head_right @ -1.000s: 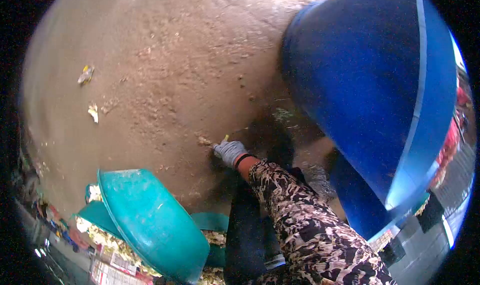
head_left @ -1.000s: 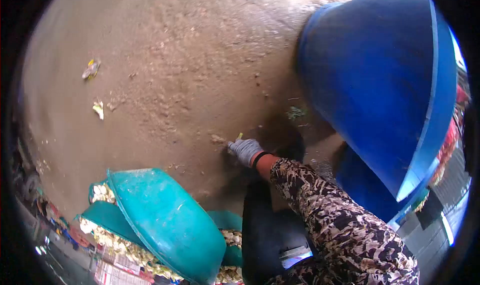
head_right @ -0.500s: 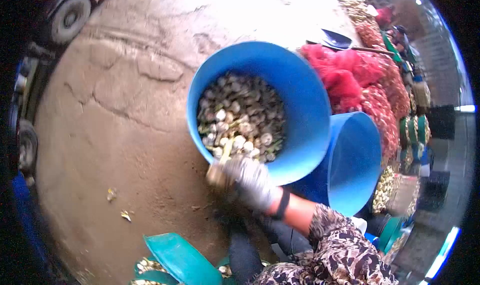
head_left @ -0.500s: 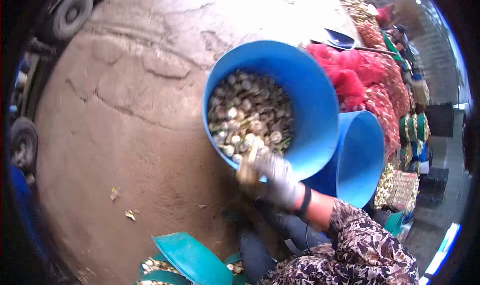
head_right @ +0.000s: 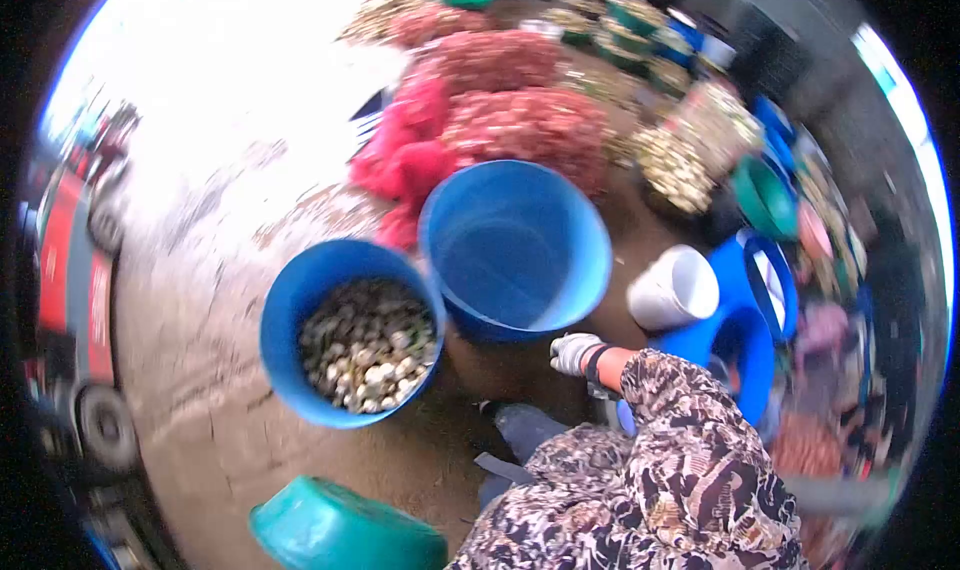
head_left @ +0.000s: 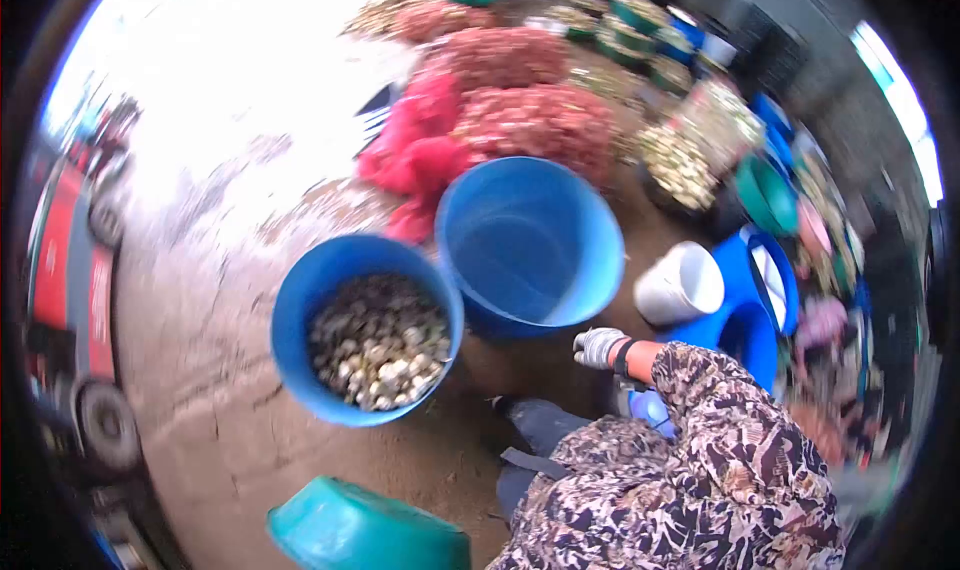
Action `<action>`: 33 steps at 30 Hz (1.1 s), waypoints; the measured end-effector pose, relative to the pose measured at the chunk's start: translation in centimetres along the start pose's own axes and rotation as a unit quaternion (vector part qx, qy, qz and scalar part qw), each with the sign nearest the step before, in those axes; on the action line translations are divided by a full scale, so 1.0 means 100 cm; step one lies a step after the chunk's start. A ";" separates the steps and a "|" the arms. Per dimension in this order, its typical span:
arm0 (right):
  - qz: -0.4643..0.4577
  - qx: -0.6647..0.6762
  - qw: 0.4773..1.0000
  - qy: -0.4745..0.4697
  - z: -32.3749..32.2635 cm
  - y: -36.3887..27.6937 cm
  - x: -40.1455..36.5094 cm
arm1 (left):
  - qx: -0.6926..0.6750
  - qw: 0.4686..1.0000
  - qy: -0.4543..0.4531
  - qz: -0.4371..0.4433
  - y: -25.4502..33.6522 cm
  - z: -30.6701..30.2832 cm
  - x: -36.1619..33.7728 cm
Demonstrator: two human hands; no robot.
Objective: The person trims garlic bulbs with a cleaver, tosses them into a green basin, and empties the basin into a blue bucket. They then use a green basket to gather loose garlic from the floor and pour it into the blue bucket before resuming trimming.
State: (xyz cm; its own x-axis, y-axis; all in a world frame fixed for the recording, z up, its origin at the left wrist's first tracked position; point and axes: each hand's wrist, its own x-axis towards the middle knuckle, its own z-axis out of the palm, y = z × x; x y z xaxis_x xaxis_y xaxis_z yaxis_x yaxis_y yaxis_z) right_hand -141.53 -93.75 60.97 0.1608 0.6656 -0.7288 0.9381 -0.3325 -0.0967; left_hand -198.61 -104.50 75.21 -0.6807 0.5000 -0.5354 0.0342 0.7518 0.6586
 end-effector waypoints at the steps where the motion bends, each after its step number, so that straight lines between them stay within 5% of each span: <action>1: 0.067 0.054 0.996 0.025 0.007 0.039 -0.033 | 0.003 0.999 -0.032 0.044 0.012 0.011 -0.004; 3: 0.127 0.156 0.979 0.040 0.037 0.123 -0.088 | 0.010 0.989 -0.091 0.117 0.041 0.036 -0.012; 7: 0.199 0.089 0.973 0.078 0.159 0.179 -0.115 | 0.023 0.963 -0.167 0.209 0.097 0.100 0.014; 11: 0.289 0.204 0.934 0.038 0.242 0.219 -0.143 | 0.031 0.936 -0.210 0.281 0.145 0.167 -0.040; 12: 0.257 0.253 0.928 0.096 0.251 0.214 -0.158 | 0.029 0.930 -0.219 0.294 0.152 0.184 -0.052; 14: 0.214 0.261 0.940 0.050 0.264 0.214 -0.173 | 0.026 0.919 -0.235 0.316 0.169 0.216 -0.079; 15: 0.260 0.367 0.892 -0.048 0.247 0.212 -0.181 | 0.026 0.914 -0.242 0.324 0.174 0.233 -0.090; 18: 0.303 0.509 0.802 -0.080 0.259 0.226 -0.181 | 0.025 0.900 -0.255 0.352 0.192 0.284 -0.119; 23: 0.348 0.507 0.788 0.026 0.244 0.302 -0.200 | 0.007 0.876 -0.265 0.402 0.236 0.348 -0.172; 27: 0.417 0.575 0.681 0.179 0.234 0.335 -0.188 | -0.017 0.849 -0.252 0.465 0.288 0.373 -0.196; 29: 0.437 0.642 0.606 0.173 0.228 0.343 -0.174 | -0.030 0.832 -0.255 0.492 0.310 0.386 -0.206; 33: 0.396 0.582 0.675 0.222 0.296 0.350 -0.132 | -0.054 0.786 -0.279 0.549 0.347 0.423 -0.222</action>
State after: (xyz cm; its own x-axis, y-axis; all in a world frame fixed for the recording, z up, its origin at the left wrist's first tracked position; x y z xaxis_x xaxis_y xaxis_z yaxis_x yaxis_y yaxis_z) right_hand -119.93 -133.93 47.17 0.7889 0.0197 -0.6142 -0.3308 -0.8287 -0.4515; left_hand -151.37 -71.29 87.61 0.1431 0.9552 0.2592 0.2944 -0.2912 0.9103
